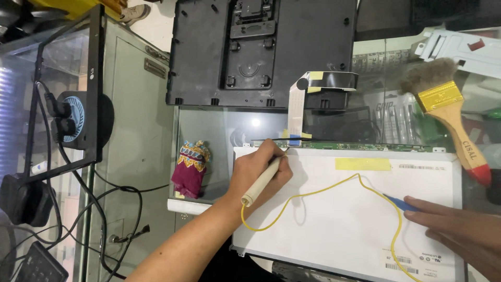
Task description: Cleaning an LCD screen and repairing the ribbon cable connection using a precision tool
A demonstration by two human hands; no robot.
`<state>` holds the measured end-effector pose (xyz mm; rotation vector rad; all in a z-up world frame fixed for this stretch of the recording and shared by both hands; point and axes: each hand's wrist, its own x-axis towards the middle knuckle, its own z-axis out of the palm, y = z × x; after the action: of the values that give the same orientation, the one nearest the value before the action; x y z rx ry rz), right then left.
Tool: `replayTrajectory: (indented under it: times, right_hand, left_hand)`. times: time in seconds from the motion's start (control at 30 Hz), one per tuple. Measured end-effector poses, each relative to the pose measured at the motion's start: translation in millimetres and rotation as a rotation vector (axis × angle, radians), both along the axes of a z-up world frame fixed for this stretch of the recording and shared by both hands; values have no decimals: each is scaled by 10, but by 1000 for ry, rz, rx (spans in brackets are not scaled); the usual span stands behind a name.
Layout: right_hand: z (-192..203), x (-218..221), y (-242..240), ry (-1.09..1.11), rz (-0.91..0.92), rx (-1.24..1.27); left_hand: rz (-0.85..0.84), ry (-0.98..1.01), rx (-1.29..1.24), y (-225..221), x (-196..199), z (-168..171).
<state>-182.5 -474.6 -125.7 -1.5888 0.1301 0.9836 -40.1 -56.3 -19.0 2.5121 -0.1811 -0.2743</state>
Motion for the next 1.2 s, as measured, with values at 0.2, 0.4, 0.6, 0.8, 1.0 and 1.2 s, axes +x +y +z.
replayTrajectory:
  times: [0.2, 0.4, 0.6, 0.8, 1.0, 1.2]
  right_hand:
    - [-1, -138, 106, 17, -126, 93]
    - [616, 367, 34, -299, 422, -210]
    - [1278, 336, 561, -253, -68, -717]
    - [1110, 449, 169, -934, -431, -528]
    - [1563, 951, 805, -393, -668, -172]
    - [1211, 1209, 1135, -343, -508, 10]
  left_hand:
    - [-61, -98, -280, 48, 25, -12]
    - [-42, -216, -402, 47, 8, -108]
    - [-24, -148, -262, 40, 47, -108]
    - [-18, -72, -352, 17, 73, -17]
    - [-8, -44, -369, 4, 74, 31]
    - [-10, -11, -430, 29, 67, 43]
